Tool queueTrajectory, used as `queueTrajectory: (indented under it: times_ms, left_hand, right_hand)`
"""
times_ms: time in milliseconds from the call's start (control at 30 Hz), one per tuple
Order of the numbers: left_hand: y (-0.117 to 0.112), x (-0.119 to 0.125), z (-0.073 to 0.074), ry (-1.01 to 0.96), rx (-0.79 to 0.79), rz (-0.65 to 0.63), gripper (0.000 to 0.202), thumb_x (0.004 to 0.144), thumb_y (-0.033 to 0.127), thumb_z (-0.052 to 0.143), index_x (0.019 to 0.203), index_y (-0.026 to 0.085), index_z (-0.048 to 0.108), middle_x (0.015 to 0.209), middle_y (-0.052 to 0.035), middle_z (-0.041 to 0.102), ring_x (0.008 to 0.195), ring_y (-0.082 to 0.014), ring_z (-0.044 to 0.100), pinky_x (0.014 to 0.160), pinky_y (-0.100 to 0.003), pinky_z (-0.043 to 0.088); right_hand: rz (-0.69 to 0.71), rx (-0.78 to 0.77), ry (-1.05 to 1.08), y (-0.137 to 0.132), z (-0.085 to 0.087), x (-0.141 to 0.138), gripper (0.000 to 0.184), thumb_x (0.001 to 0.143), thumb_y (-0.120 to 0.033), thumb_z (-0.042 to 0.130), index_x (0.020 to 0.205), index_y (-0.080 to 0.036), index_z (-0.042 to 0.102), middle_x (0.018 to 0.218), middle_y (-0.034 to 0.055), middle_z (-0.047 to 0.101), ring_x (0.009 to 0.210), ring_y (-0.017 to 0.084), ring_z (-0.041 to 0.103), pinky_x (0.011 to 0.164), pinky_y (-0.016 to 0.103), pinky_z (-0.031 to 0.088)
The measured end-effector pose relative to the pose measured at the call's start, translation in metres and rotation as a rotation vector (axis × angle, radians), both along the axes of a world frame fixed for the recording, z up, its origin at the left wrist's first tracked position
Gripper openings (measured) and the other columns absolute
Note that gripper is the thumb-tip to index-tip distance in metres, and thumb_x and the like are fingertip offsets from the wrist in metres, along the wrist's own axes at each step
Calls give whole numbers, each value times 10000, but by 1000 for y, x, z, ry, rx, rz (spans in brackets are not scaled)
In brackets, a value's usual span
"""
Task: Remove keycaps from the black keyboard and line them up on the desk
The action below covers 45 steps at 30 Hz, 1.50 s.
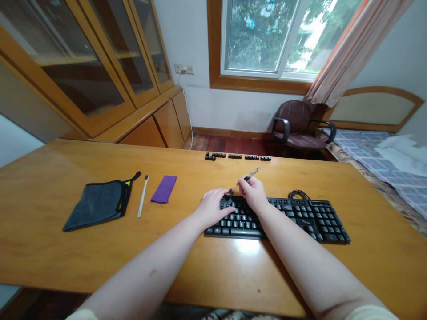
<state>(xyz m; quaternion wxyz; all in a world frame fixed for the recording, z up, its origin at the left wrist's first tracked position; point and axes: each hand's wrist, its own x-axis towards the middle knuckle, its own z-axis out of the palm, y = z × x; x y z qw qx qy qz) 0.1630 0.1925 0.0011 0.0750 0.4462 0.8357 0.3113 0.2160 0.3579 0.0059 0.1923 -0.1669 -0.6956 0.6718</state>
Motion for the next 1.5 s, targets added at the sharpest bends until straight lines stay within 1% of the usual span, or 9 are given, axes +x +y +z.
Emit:
queueTrajectory:
  times_ms: [100,267,400,500,800,900,1100,1267,1500]
  left_hand:
    - [-1,-3,1,-22,107,56,458,757,386,628,1172,225,522,1180,-54,589,1108,-229,514,982,-404,383]
    - [-2,-4,1,-48,213,112,338,789,343,598,1103,224,565,1079,-33,627,1020,-191,567,936,-357,436]
    - [-1,-3,1,-33,225,116,253,795,330,590,1024,223,610,1016,-26,653,982,-191,586,906,-355,453]
    - [-1,-4,0,-19,234,124,233,791,323,599,997,219,632,988,-25,667,957,-188,598,889,-350,464]
    - [-1,-4,-3,21,298,50,253,811,310,591,1039,221,655,989,-41,684,937,-181,611,884,-347,475]
    - [-1,-5,-4,9,326,36,259,806,287,597,1052,228,655,987,-39,686,928,-178,617,876,-344,484]
    - [-1,-8,-3,-80,347,84,225,775,246,623,990,220,682,969,-33,698,915,-172,630,865,-321,492]
    - [-1,-8,-2,-125,350,91,214,742,244,651,947,215,702,928,-34,708,870,-172,645,831,-313,507]
    - [0,-8,-1,-142,356,79,247,719,195,651,956,228,714,928,-27,721,881,-187,657,960,-372,450]
  right_hand:
    - [41,-8,-9,-4,3,1,273,746,-421,557,661,-161,545,415,-57,431,354,73,362,371,208,271]
    - [146,-8,3,-6,2,1,294,762,-438,558,678,-156,562,429,-50,462,362,75,406,379,203,307]
    - [224,-26,-16,-7,1,2,283,769,-422,552,698,-149,577,469,-37,512,366,76,440,364,195,310]
    - [255,-12,-30,-7,1,2,286,771,-406,552,640,-150,554,468,-30,521,369,74,449,363,190,311]
    - [378,65,20,-4,5,6,296,809,-381,531,626,-148,539,432,-41,480,390,71,435,407,198,315]
    - [406,34,75,-4,5,6,272,801,-379,553,667,-143,557,447,-44,481,399,71,435,409,201,315]
    - [416,-86,127,-6,4,6,235,752,-368,613,722,-137,582,477,-39,505,403,73,442,404,205,317]
    - [444,-84,130,-4,4,8,195,752,-325,606,715,-134,601,443,-48,484,402,75,433,422,210,329]
    - [469,-58,113,-2,0,8,179,775,-297,586,713,-130,603,445,-40,503,409,81,444,427,211,309]
